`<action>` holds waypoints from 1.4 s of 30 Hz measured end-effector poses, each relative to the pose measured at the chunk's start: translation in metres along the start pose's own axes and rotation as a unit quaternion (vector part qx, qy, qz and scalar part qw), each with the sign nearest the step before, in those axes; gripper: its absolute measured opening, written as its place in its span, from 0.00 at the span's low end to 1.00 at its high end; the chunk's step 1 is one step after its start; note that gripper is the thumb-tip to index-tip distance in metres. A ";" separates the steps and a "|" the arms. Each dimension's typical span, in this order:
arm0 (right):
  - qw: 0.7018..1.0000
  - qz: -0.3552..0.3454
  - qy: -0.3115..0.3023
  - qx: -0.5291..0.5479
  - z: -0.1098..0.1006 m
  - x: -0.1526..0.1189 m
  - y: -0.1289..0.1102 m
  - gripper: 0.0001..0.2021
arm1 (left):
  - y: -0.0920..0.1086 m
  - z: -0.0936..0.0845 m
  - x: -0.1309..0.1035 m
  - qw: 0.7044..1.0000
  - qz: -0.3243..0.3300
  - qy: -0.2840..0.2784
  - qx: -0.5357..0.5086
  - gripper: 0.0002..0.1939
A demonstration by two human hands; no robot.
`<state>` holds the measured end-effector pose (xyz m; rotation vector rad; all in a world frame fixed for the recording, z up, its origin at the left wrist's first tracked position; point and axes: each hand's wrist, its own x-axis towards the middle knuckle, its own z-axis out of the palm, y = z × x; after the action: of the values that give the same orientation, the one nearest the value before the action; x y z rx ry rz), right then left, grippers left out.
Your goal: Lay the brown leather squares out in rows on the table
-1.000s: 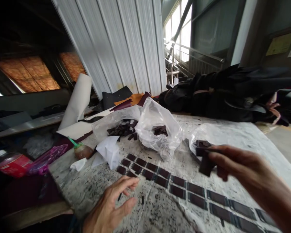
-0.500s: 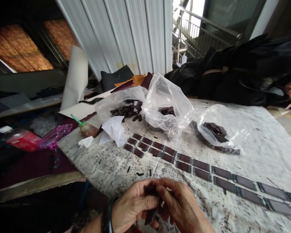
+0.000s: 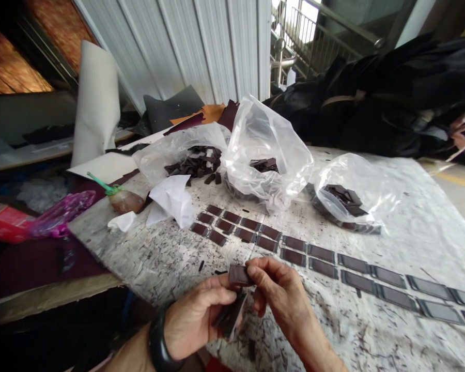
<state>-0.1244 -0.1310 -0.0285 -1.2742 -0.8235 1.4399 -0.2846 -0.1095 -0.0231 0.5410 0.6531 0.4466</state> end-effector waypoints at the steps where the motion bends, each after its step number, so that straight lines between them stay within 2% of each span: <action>1: 1.000 0.003 0.001 0.003 -0.001 0.001 0.000 0.22 | 0.000 -0.002 0.000 1.000 0.004 0.011 -0.008 0.17; 4: 1.000 0.006 0.006 0.015 -0.002 0.003 0.003 0.22 | 0.003 -0.005 0.000 0.998 0.001 0.054 -0.024 0.14; 8: 1.000 -0.016 0.015 0.015 0.000 0.002 0.005 0.19 | 0.010 -0.004 -0.004 0.996 -0.018 0.086 -0.009 0.17; 10: 1.000 -0.030 -0.003 -0.009 0.002 0.000 0.004 0.18 | 0.014 -0.003 -0.006 0.993 -0.007 0.109 0.050 0.17; 12: 0.999 -0.028 -0.031 -0.013 0.003 -0.001 0.004 0.18 | 0.019 -0.003 -0.008 0.971 0.048 0.132 0.196 0.14; 13: 0.999 -0.014 -0.047 0.001 0.002 -0.001 0.004 0.17 | 0.022 -0.004 -0.008 0.941 0.095 0.140 0.293 0.11; 14: 0.997 0.007 -0.067 0.026 0.002 0.000 0.004 0.16 | 0.024 -0.005 -0.009 0.896 0.148 0.141 0.393 0.08; 16: 0.990 0.058 -0.107 0.079 0.000 0.002 0.003 0.13 | 0.029 -0.009 -0.009 0.773 0.262 0.125 0.564 0.07; 18: 0.981 0.094 -0.134 0.101 -0.002 0.005 0.002 0.11 | 0.033 -0.015 -0.008 0.654 0.346 0.105 0.665 0.11; 19: 0.980 0.103 -0.140 0.099 -0.002 0.007 0.002 0.11 | 0.034 -0.019 -0.007 0.606 0.370 0.094 0.698 0.13; 21: 0.981 0.106 -0.140 0.084 -0.001 0.010 0.000 0.12 | 0.036 -0.028 -0.006 0.531 0.386 0.074 0.751 0.15; 24: 0.991 0.079 -0.096 0.044 0.002 0.016 0.003 0.14 | 0.042 -0.042 -0.004 0.461 0.379 0.076 0.799 0.20; 27: 0.998 0.021 0.019 -0.055 0.004 0.022 0.009 0.14 | 0.052 -0.051 -0.004 0.419 0.390 0.106 0.813 0.24; 29: 0.990 -0.005 0.057 -0.132 0.006 0.025 0.012 0.13 | 0.058 -0.055 -0.003 0.394 0.396 0.110 0.822 0.21; 33: 0.976 -0.021 0.046 -0.210 0.009 0.033 0.012 0.13 | 0.065 -0.056 0.000 0.359 0.387 0.090 0.845 0.19; 42: 0.948 -0.062 0.048 -0.309 0.019 0.046 0.007 0.07 | 0.061 -0.049 0.012 0.333 0.319 0.052 0.886 0.19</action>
<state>-0.1421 -0.0862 -0.0438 -1.7016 -1.3261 1.0364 -0.3222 -0.0399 -0.0244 3.0603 0.8226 0.2858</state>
